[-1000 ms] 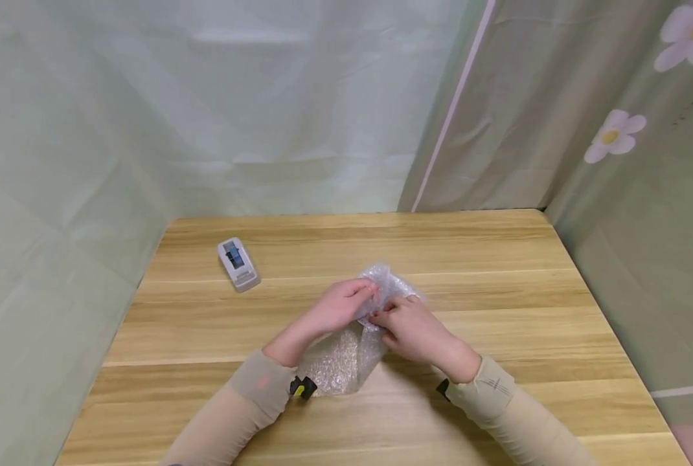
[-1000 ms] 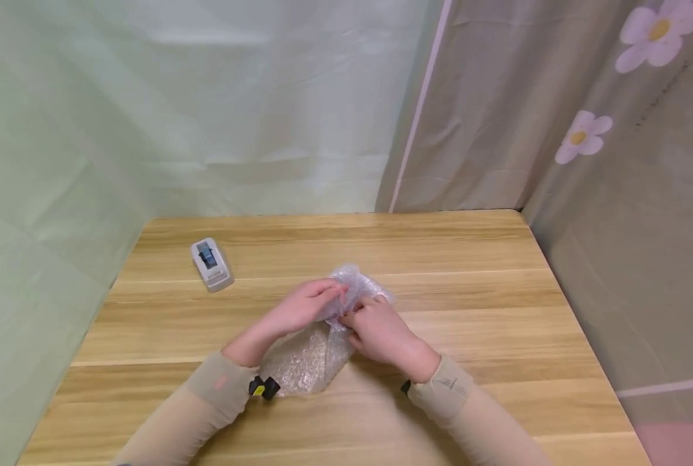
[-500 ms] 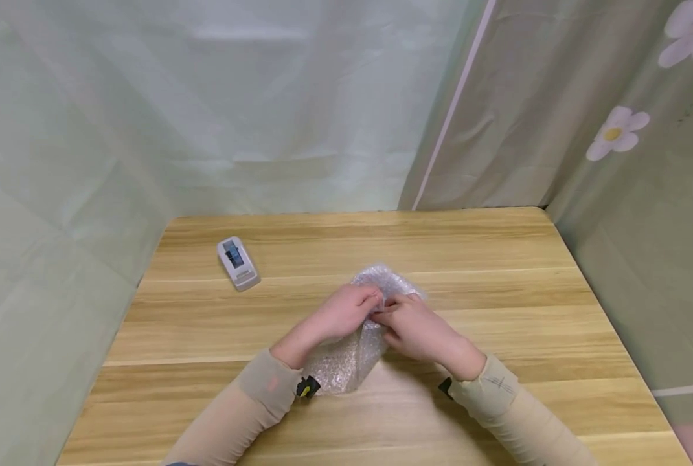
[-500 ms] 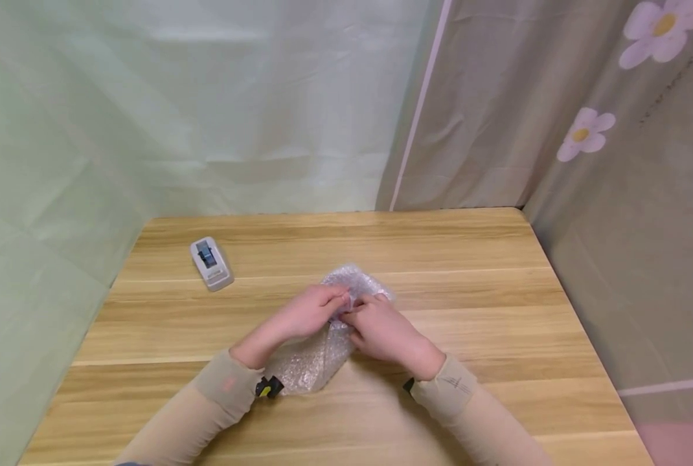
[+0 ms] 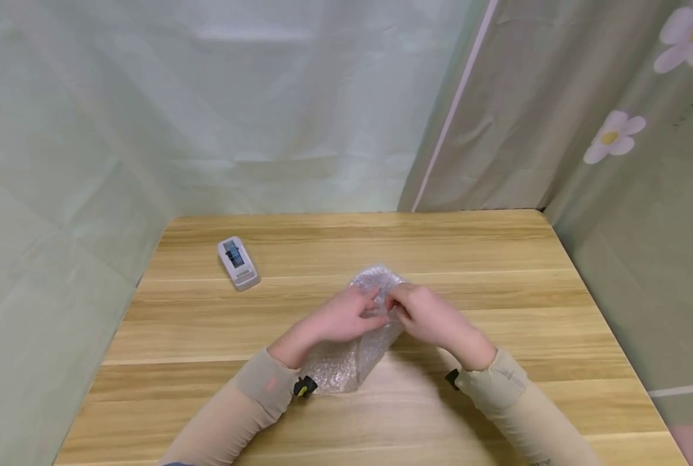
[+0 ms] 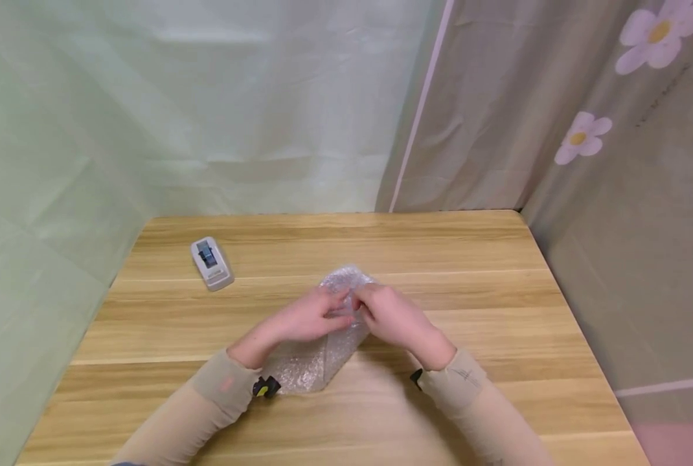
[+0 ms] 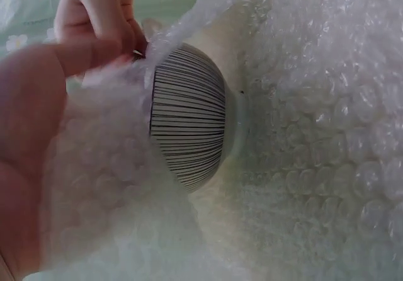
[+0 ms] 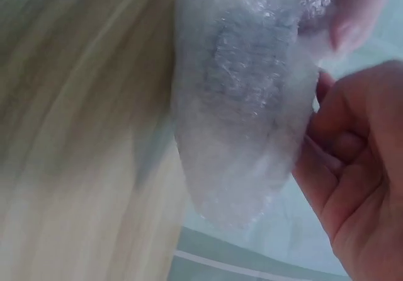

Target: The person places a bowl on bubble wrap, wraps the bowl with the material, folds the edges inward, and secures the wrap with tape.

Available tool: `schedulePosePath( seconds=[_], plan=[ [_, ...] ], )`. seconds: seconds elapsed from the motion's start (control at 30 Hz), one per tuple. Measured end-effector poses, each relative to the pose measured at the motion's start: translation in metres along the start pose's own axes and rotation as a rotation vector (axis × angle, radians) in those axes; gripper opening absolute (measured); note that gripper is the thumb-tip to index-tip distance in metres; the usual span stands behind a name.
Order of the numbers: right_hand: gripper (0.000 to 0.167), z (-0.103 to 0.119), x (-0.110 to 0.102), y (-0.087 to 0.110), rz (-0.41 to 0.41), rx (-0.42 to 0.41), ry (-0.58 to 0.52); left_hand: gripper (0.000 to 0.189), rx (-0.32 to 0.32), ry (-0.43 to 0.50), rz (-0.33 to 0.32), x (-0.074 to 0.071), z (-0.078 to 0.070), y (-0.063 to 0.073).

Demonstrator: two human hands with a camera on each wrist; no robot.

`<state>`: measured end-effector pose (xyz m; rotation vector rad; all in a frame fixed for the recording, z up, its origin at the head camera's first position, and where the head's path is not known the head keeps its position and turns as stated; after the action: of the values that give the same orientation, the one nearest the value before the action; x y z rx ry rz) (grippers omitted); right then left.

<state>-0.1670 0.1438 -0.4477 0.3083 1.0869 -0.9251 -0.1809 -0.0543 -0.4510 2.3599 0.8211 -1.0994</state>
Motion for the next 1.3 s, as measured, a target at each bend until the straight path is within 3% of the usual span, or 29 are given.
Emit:
schedulePosePath(
  seconds=[0.17, 0.33, 0.47, 0.6, 0.87, 1.03, 1.13, 1.3],
  plan=[
    [0.022, 0.001, 0.002, -0.004, 0.022, 0.046, 0.076, 0.067, -0.014, -0.136, 0.125, 0.004, -0.004, 0.006],
    [0.02, 0.005, 0.006, -0.009, 0.1, 0.01, 0.164, 0.074, -0.029, -0.191, 0.165, 0.006, -0.011, 0.013],
    [0.021, 0.007, 0.008, -0.011, 0.128, -0.028, 0.198, 0.071, -0.058, -0.185, 0.166, 0.005, -0.014, 0.013],
    [0.025, 0.011, 0.008, -0.014, 0.158, -0.06, 0.256, 0.068, -0.047, -0.188, 0.165, 0.003, -0.013, 0.011],
    [0.022, 0.011, 0.008, -0.029, 0.19, 0.053, 0.28, 0.069, 0.003, -0.186, 0.222, -0.009, 0.004, 0.005],
    [0.028, 0.012, 0.004, -0.041, 0.19, 0.073, 0.247, 0.064, 0.025, -0.17, 0.238, -0.024, 0.014, 0.0],
    [0.034, 0.015, 0.0, -0.046, 0.169, 0.052, 0.229, 0.063, 0.021, -0.124, 0.253, -0.031, 0.021, 0.0],
    [0.031, 0.015, -0.003, -0.047, 0.137, -0.066, 0.263, 0.067, 0.012, -0.076, 0.267, -0.03, 0.028, 0.003]
  ],
)
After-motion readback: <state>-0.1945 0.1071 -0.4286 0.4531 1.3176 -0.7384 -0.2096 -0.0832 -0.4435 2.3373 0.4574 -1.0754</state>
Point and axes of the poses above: each hand's wrist, its own y-axis away from the middle knuckle, its own x-axis out of the palm, z = x × y, the point moved 2 cm from there along -y, towards the middle knuckle, and after that the axes turned 2 degrees about x, right-handed, at the moved point
